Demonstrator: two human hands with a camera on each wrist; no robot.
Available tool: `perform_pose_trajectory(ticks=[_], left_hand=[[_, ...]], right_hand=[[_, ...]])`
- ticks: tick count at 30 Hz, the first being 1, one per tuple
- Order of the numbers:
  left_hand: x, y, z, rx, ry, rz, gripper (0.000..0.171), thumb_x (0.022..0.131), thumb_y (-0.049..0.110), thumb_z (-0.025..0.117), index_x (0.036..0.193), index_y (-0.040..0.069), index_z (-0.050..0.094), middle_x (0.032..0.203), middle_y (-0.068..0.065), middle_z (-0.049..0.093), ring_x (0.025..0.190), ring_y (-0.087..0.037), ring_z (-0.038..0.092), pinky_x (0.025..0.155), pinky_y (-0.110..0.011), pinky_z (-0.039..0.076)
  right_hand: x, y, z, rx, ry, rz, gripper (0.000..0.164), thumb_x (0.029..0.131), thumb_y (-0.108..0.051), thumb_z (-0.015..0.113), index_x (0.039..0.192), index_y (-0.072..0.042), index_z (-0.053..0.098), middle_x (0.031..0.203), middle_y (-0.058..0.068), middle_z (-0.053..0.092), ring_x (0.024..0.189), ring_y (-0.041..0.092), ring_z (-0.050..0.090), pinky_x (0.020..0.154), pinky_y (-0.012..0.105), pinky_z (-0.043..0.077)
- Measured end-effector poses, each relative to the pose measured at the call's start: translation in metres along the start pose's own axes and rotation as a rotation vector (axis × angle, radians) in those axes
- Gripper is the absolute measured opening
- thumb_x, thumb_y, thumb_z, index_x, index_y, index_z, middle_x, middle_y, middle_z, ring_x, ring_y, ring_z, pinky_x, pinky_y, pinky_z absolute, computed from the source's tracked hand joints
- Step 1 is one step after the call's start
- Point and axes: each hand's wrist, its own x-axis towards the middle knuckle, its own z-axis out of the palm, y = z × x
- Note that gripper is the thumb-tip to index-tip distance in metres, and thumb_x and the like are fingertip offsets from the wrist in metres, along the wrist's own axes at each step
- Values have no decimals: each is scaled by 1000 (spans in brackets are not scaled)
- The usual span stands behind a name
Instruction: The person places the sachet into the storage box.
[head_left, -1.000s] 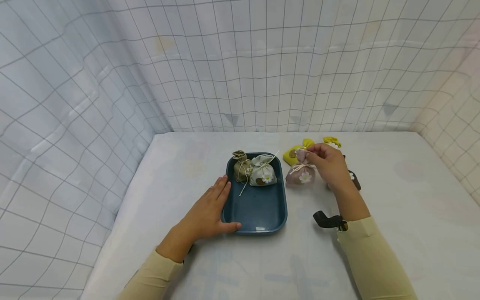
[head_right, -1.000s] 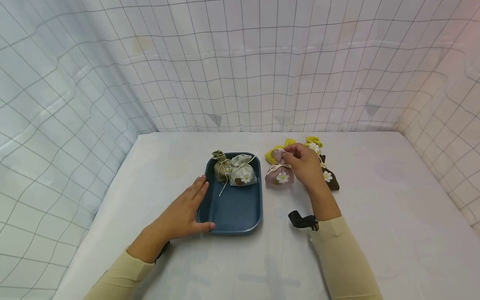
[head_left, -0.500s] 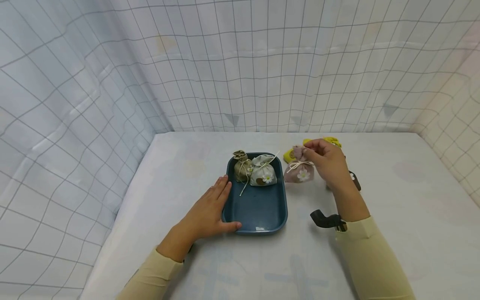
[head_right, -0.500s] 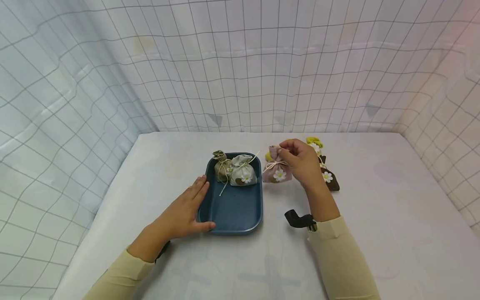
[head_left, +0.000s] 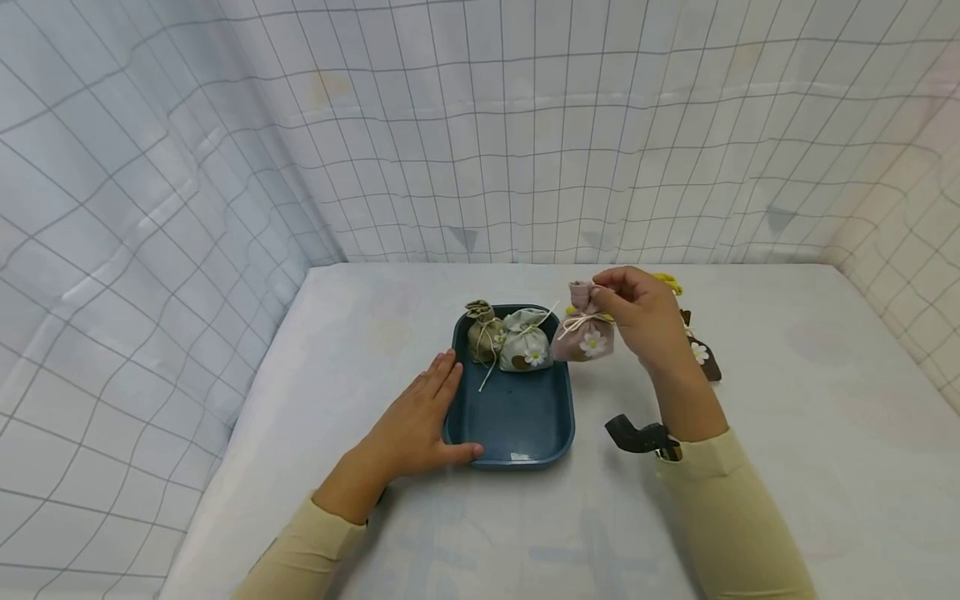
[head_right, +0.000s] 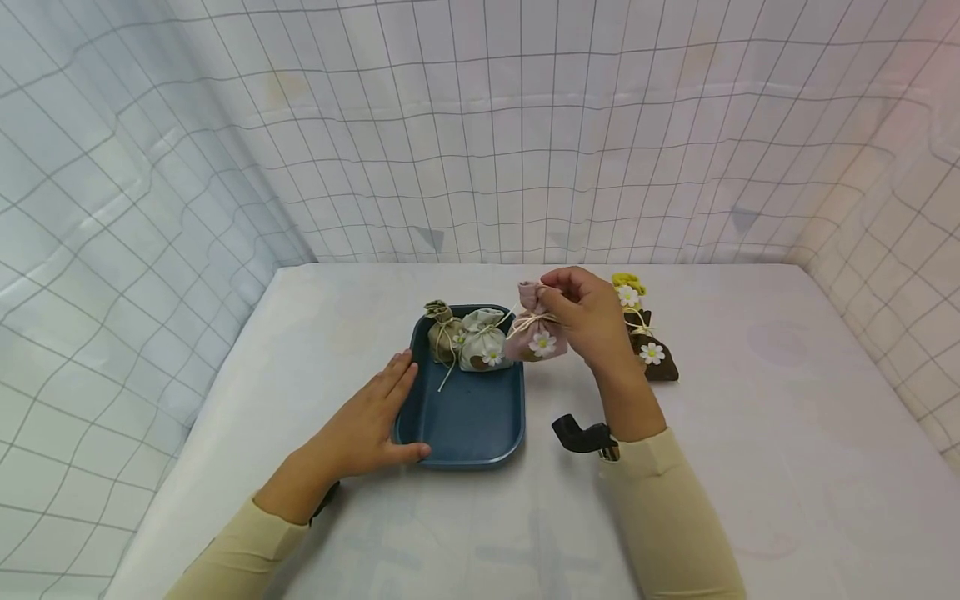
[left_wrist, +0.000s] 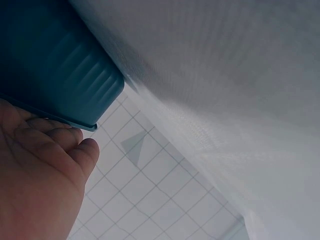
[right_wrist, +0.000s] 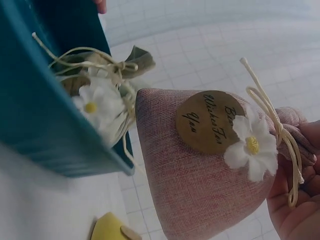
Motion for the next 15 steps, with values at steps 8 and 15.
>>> perform_pose_trajectory(ticks=[8,15], left_hand=[[-1,0,0,7,4,12,115,83,77,56,156,-3,19,164,-18,9,151,-29,6,117,-49,21],[-1,0,0,1,2,8,115,82,77,56,157,-2,19,165,-17,8,151,-28,5,117,-49,21]], right_hand=[[2,-11,16,36,-20,-66,22,97,-17,67,110,1,68,97,11,64,84,19,57,68,18,51],[2,-19,34,52,-49,-62,21,97,-17,66,109,0,68,96,10,65,84,20,57,67,19,50]])
